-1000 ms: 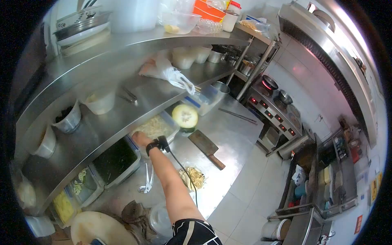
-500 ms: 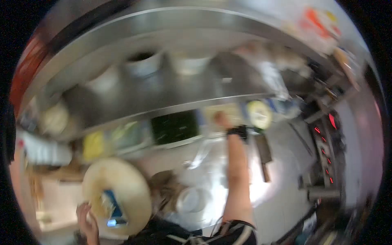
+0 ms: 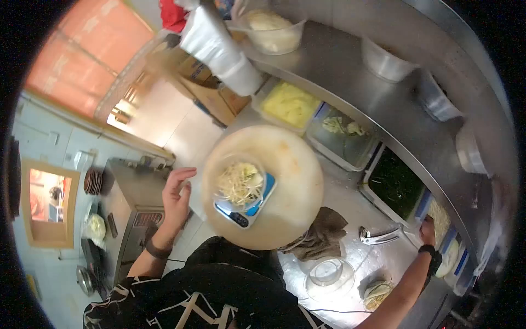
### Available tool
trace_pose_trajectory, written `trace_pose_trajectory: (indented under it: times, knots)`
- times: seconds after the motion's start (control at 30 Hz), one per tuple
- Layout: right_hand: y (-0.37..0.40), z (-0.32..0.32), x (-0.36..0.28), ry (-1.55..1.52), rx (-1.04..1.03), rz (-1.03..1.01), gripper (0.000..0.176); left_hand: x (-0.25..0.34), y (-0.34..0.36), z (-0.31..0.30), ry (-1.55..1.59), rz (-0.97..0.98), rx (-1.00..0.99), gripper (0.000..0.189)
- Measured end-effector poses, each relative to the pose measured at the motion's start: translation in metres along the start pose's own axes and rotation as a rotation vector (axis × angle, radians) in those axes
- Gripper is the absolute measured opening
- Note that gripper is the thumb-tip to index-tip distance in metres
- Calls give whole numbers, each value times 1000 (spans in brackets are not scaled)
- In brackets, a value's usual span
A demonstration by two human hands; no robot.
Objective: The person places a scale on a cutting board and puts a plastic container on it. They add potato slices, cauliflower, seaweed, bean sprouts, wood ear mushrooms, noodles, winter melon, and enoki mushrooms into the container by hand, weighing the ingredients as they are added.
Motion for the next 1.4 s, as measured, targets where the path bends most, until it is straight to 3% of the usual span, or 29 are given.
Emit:
trace_pose_trajectory:
  times: [0.03, 0.1, 0.13, 0.2, 0.23, 0.27, 0.33, 0.37, 0.43, 0.5, 0.7, 0.83, 0.9, 1.0, 1.03, 1.07, 1.17, 1.23, 1.4]
  knots:
    - [-2, -8, 0, 9, -12, -2, 24, -6, 5, 1, 40, -30, -3, 27]
    - [21, -35, -6, 172, 134, 289, 17, -15, 12, 5, 73, -73, -12, 27]
    - [14, -49, 11, 61, 123, 167, 10, -20, 15, 7, 104, -98, -27, 27]
    - [44, -47, -26, -123, 347, 113, 8, -15, 19, 8, 65, -38, -50, 27]
    - [40, -61, -20, 35, 336, 96, 6, -8, 20, 14, 27, 28, -78, 27]
    - [56, -38, -64, -120, 213, -32, 5, -7, 23, 18, 67, 60, -98, 26]
    - [93, 1, -153, 105, 342, 28, 12, -10, 25, 25, 126, 86, -134, 25]
    - [102, 27, -189, 35, 253, -13, 16, -11, 27, 26, 127, 90, -137, 24]
    - [133, 76, -279, 144, 284, 21, 16, -18, 29, 24, 159, 86, -141, 23]
    - [141, 132, -347, 68, 81, -60, 13, -25, 30, 19, 218, 86, -144, 23]
    - [167, 305, -510, 89, -245, -146, 4, -42, 44, 7, 368, 84, -140, 24]
    - [152, 426, -535, 24, -522, -216, 4, -54, 62, 14, 399, 104, -168, 27]
    - [134, 481, -521, 153, -588, -172, 9, -50, 66, 13, 375, 157, -161, 29]
    - [122, 535, -499, 303, -575, -217, 18, -32, 73, 27, 294, 383, -326, 24]
    - [132, 545, -508, 568, -546, -433, 24, -31, 70, 27, 292, 382, -326, 24]
    - [145, 555, -516, 832, -506, -648, 31, -22, 70, 28, 243, 438, -352, 23]
    - [155, 538, -533, 767, -485, -529, 38, -3, 63, 34, 197, 513, -388, 23]
    - [156, 535, -532, 751, -519, -605, 36, 6, 57, 38, 201, 543, -399, 24]
    - [152, 515, -529, 534, -514, -728, 25, -14, 1, 36, 150, 187, -181, 31]
Point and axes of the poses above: each hand's wrist, its own y-axis away from the middle knuckle, its own z-axis out of the palm, x = y × z, the point moved 10 cm from there along -y, towards the middle knuckle, and after that the axes turned 8 degrees about -x, right-handed, at the moved point
